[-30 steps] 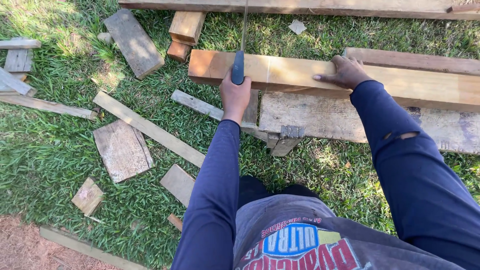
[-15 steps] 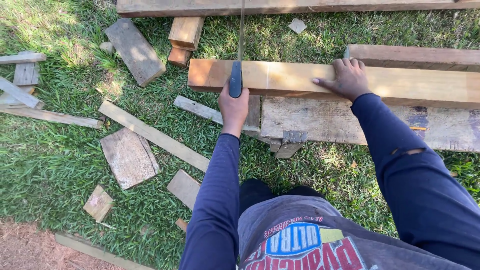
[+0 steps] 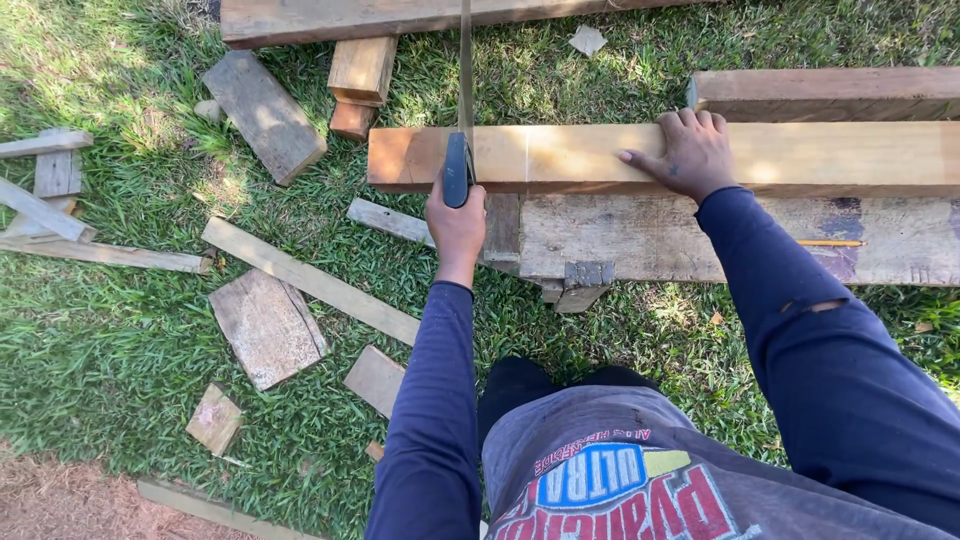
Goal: Sawing a piece of timber with a hand saw.
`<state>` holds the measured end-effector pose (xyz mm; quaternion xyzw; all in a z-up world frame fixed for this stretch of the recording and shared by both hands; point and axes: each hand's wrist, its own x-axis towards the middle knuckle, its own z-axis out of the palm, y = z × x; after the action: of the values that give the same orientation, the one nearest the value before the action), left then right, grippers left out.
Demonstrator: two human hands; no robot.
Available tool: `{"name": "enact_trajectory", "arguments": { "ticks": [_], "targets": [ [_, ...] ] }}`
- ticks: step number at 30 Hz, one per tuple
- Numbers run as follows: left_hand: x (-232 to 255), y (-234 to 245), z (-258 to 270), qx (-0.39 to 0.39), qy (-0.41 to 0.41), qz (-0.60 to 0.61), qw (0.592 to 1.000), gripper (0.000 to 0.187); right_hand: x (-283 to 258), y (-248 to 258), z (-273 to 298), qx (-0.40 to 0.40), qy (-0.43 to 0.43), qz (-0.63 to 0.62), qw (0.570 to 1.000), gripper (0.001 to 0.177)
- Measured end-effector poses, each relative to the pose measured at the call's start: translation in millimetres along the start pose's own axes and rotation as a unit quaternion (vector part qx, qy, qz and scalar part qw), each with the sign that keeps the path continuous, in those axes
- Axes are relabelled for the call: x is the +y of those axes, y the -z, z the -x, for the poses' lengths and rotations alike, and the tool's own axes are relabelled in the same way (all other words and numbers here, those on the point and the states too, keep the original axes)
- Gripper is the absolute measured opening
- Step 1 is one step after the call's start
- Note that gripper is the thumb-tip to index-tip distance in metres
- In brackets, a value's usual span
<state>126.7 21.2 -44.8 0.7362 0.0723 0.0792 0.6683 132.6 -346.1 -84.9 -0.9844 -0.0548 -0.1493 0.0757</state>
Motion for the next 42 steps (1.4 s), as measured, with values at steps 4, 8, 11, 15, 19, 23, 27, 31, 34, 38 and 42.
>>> {"name": "enact_trajectory", "arguments": {
  "ticks": [4, 8, 11, 15, 19, 23, 27, 31, 34, 38, 42],
  "targets": [
    [-3.3, 1.3, -1.1, -0.007, -0.038, -0.011, 0.999, 0.028, 0.5, -1.0, 1.0, 0.003, -0.002, 0.0, 1.0, 0.082],
    [-6.6, 3.1, 6.9, -0.027, -0.027, -0.052, 0.998, 0.027, -0.2, 0.1, 0.8, 0.014, -0.001, 0.002, 1.0, 0.08],
    [9.2, 5.6, 44.8, -0.035, -0.163, -0.002, 0.986, 0.045, 3.7, -4.7, 0.8, 0.037, 0.013, 0.009, 0.999, 0.079],
    [28.5, 5.6, 97.2, -0.041, -0.046, 0.007, 0.998, 0.046, 1.3, -0.9, 3.3, 0.016, -0.006, 0.005, 1.0, 0.078],
    [21.2, 5.3, 127.4, -0.043, -0.009, -0.001, 0.999, 0.042, 1.5, -0.3, 0.7, 0.036, 0.01, 0.008, 0.999, 0.079],
    [21.6, 7.3, 140.0, -0.049, -0.097, -0.009, 0.994, 0.047, 1.6, 0.3, 1.6, 0.018, 0.0, 0.01, 1.0, 0.079],
    [23.1, 8.3, 143.7, -0.053, -0.073, -0.023, 0.996, 0.05, 2.8, -1.7, 2.4, 0.029, 0.008, 0.018, 0.999, 0.08],
    [17.3, 7.7, 148.2, -0.057, -0.06, -0.034, 0.996, 0.049, 5.7, -5.0, 2.7, 0.039, 0.009, 0.009, 0.999, 0.079],
    [12.6, 8.2, 152.4, -0.054, -0.06, -0.031, 0.996, 0.051, 6.4, -6.4, 2.9, 0.03, 0.008, 0.014, 0.999, 0.079],
    [10.9, 10.4, 156.0, -0.063, -0.079, -0.053, 0.993, 0.052, 6.6, -5.7, 2.7, 0.019, 0.002, 0.014, 1.0, 0.079],
    [18.1, 8.3, 157.4, -0.067, -0.1, -0.061, 0.991, 0.054, 7.2, -7.0, 3.3, 0.024, 0.003, 0.013, 1.0, 0.079]
  ]
}}
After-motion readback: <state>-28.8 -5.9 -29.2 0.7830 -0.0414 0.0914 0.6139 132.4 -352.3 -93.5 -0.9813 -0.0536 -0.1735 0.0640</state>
